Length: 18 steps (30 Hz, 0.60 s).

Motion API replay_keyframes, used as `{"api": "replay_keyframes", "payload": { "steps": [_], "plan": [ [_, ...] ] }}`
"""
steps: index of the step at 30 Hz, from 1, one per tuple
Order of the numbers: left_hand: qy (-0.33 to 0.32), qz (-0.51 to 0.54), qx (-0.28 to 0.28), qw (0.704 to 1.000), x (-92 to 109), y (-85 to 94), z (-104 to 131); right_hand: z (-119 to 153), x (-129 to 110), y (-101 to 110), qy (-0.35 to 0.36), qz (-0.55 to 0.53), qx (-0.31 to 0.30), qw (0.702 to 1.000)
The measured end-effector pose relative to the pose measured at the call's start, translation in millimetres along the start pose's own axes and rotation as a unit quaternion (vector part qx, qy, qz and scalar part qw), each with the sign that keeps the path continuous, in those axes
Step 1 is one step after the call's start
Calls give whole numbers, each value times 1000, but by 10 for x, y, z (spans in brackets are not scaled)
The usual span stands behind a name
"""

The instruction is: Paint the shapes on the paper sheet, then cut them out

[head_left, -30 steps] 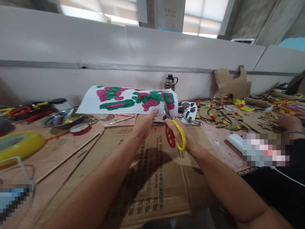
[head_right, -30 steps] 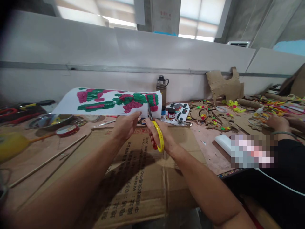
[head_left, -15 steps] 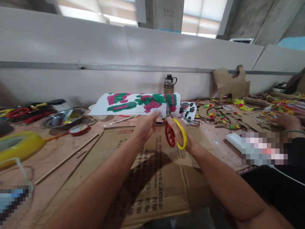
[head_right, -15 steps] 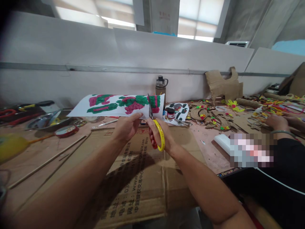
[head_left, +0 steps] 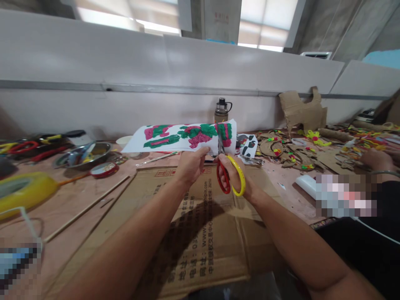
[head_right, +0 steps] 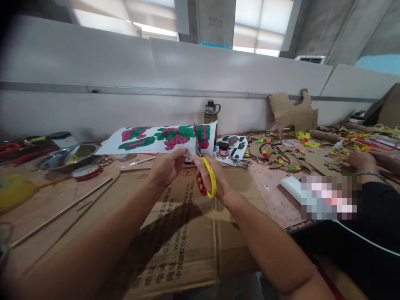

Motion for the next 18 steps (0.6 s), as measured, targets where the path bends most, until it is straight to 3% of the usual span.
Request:
{"api": "replay_keyframes", "payload": {
  "steps": [18],
  "plan": [
    [14, 6, 5, 1000, 1, -26, 21, -21, 63, 31, -3, -17, 18, 1000]
  ]
}}
Point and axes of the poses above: each hand's wrist, its own z-axis away from the middle knuckle, its own y-axis out of the back of the hand, x = y × z, the point moved 8 cm from there along -z, towards the middle knuckle, and after that the axes turned 2 degrees about -z, right-handed, at the moved point
